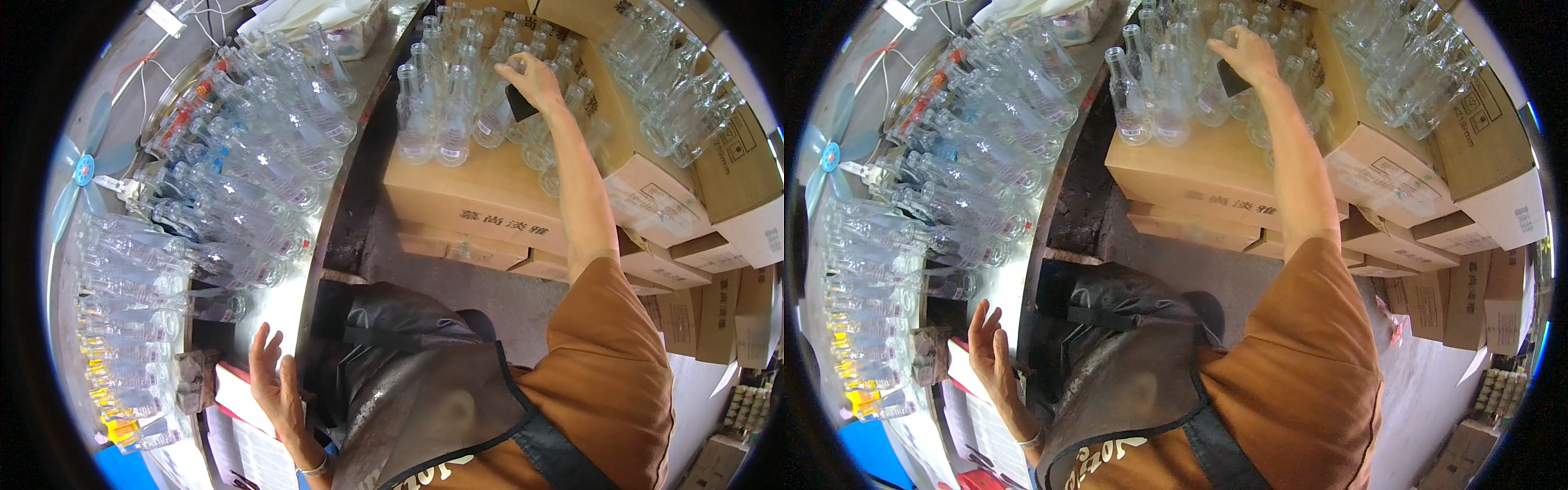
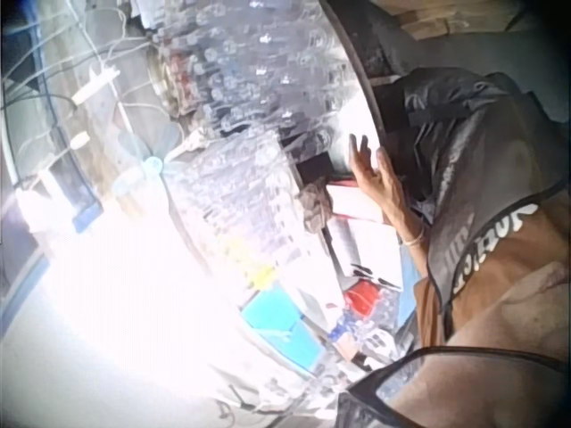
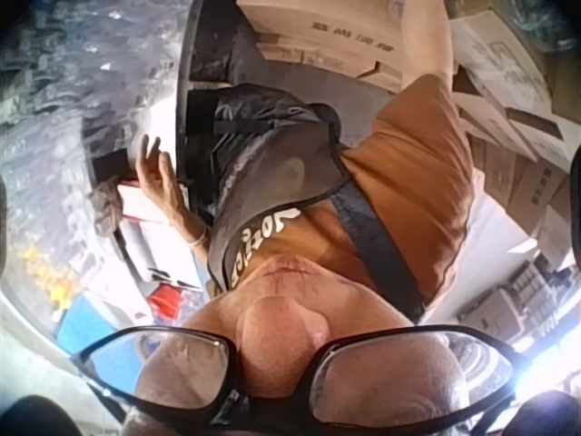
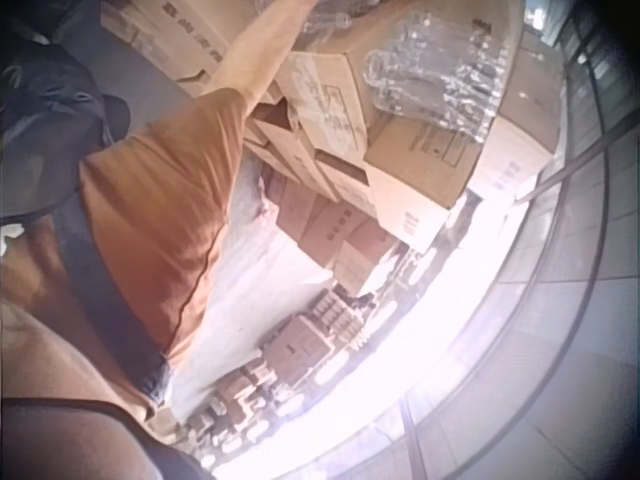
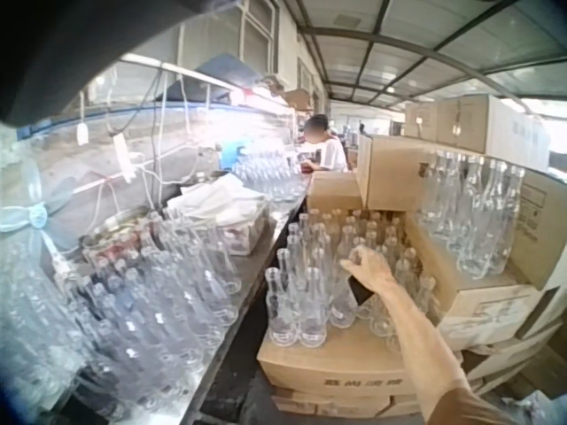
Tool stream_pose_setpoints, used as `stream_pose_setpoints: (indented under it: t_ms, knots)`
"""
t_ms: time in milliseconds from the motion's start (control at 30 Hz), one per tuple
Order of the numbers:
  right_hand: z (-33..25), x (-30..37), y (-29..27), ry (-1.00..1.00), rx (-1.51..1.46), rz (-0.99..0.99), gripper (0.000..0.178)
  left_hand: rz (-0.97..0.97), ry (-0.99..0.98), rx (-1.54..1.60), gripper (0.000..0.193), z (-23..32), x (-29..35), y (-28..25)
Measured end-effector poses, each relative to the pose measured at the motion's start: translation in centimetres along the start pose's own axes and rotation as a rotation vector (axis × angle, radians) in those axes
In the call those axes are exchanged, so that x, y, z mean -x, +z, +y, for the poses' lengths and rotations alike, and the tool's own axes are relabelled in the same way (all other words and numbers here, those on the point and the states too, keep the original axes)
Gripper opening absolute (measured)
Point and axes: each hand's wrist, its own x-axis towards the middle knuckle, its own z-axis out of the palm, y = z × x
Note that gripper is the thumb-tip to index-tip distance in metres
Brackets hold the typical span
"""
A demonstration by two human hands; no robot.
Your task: The person repeatedly picks up clear plastic bottles, wipes them with a cloth, applies a label to each bottle, and places the labeled bottles into a cardboard box. The process is repeated for multiple bottles in a continuous workflow.
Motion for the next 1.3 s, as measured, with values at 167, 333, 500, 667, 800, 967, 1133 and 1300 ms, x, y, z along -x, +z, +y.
stream_pose_setpoints:
  t_ms: [167,333,500,667,800,967,1133,1300]
  knots:
    - [-2.1,2.8,-4.5,0.008,0.18,0.111,0.06,-0.012,-0.021,-0.002,0.051,-0.4,0.2,-0.3]
    - [-2.8,3.7,-9.8,0.188,0.579,-0.218,0.043,-0.026,-0.014,0.029,0.051,-1.0,0.6,-0.6]
    - [-0.2,5.0,-7.8,0.022,0.522,-0.189,0.022,-0.022,-0.006,0.074,0.051,-1.9,1.2,-0.8]
    - [-6.1,9.4,-10.1,-0.217,0.356,-0.111,0.02,-0.045,-0.048,0.059,0.05,-1.8,1.5,-1.0]
    - [-15.2,11.8,-12.2,-0.58,0.089,-0.137,0.028,-0.008,-0.05,0.125,0.051,-1.6,1.3,-0.6]
    - [-28.6,14.0,-8.0,-0.889,-0.566,-0.462,0.025,-0.079,0.327,-0.175,0.084,2.5,-0.9,-0.5]
    - [-43.8,19.7,-0.5,-0.886,-0.95,-0.764,0.034,0.107,0.104,0.161,0.097,0.4,1.3,-4.8]
    - [-49.2,27.5,7.3,-0.926,-1.077,-1.122,0.047,0.475,-0.118,0.387,0.075,-3.2,4.0,-10.0]
